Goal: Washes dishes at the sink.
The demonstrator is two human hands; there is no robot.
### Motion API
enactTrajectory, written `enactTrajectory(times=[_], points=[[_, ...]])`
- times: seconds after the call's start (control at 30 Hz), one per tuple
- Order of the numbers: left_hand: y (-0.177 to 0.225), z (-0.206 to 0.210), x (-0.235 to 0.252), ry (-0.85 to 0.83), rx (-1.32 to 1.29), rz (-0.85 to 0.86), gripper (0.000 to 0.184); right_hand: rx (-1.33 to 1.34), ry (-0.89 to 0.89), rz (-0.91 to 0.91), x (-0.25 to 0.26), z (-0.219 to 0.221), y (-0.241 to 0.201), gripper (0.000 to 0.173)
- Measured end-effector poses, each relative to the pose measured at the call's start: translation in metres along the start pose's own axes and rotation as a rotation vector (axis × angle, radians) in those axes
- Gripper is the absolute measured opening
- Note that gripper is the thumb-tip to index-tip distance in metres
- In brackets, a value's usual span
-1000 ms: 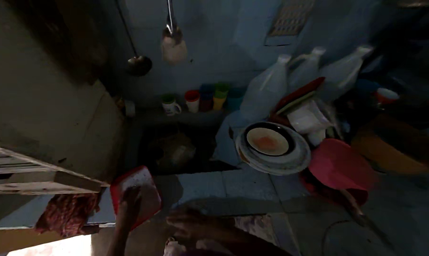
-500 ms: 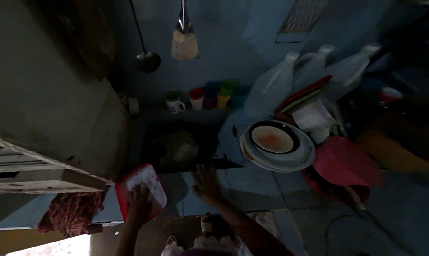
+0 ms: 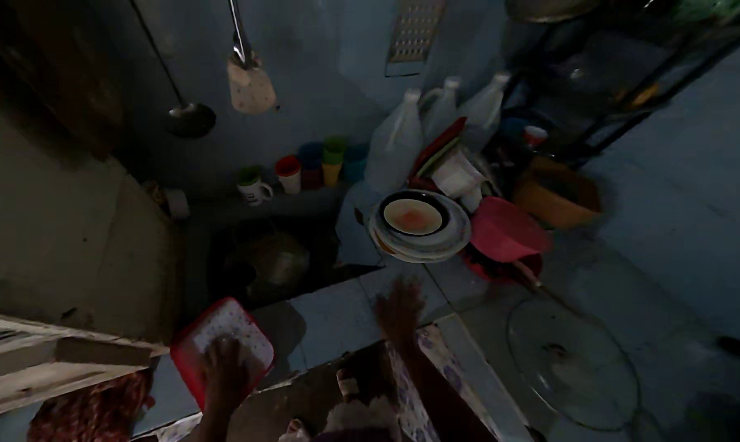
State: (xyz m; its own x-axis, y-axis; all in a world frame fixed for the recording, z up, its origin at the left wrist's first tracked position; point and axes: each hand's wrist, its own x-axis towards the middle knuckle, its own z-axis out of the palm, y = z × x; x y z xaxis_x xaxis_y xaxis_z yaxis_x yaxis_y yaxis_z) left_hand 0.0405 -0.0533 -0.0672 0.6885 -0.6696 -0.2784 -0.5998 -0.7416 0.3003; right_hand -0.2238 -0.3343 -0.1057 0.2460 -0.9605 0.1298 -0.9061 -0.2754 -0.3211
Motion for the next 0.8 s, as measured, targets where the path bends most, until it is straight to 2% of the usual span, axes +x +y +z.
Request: enactTrajectory(times=[0.07,0.13,0.3,0.47,0.6,0.7,0.8], points=[[-0.003,0.001,0.0,-0.001,0.004,0.01,0.056,-0.059,-0.028,0.184,-0.002,-0.002,0.03,0.087],[-0.001,-0.001,0.002,-0.016,0.013,0.005,0.056,-0.103,-0.05,0.188,0.005,0.002,0.035,0.091],[0.006,-0.005,-0.002,0.001,-0.047,-0.031,0.054,-0.047,-0.097,-0.215,0.025,0.03,-0.036,0.093],[0.011,-0.002,-0.004,0.175,-0.159,0.025,0.041,-0.021,-0.413,-0.437,0.055,0.045,-0.115,0.081],[0.016,0.005,-0.001,0.317,-0.21,0.162,0.035,0.046,-0.613,-0.667,0.067,0.054,-0.158,0.062],[0.017,0.008,0.007,0.231,-0.031,0.086,0.045,0.163,-0.713,-0.776,0.079,0.068,-0.182,0.056],[0.03,-0.005,0.01,-0.023,0.093,-0.142,0.054,0.193,-0.774,-0.731,0.096,0.095,-0.199,0.064]])
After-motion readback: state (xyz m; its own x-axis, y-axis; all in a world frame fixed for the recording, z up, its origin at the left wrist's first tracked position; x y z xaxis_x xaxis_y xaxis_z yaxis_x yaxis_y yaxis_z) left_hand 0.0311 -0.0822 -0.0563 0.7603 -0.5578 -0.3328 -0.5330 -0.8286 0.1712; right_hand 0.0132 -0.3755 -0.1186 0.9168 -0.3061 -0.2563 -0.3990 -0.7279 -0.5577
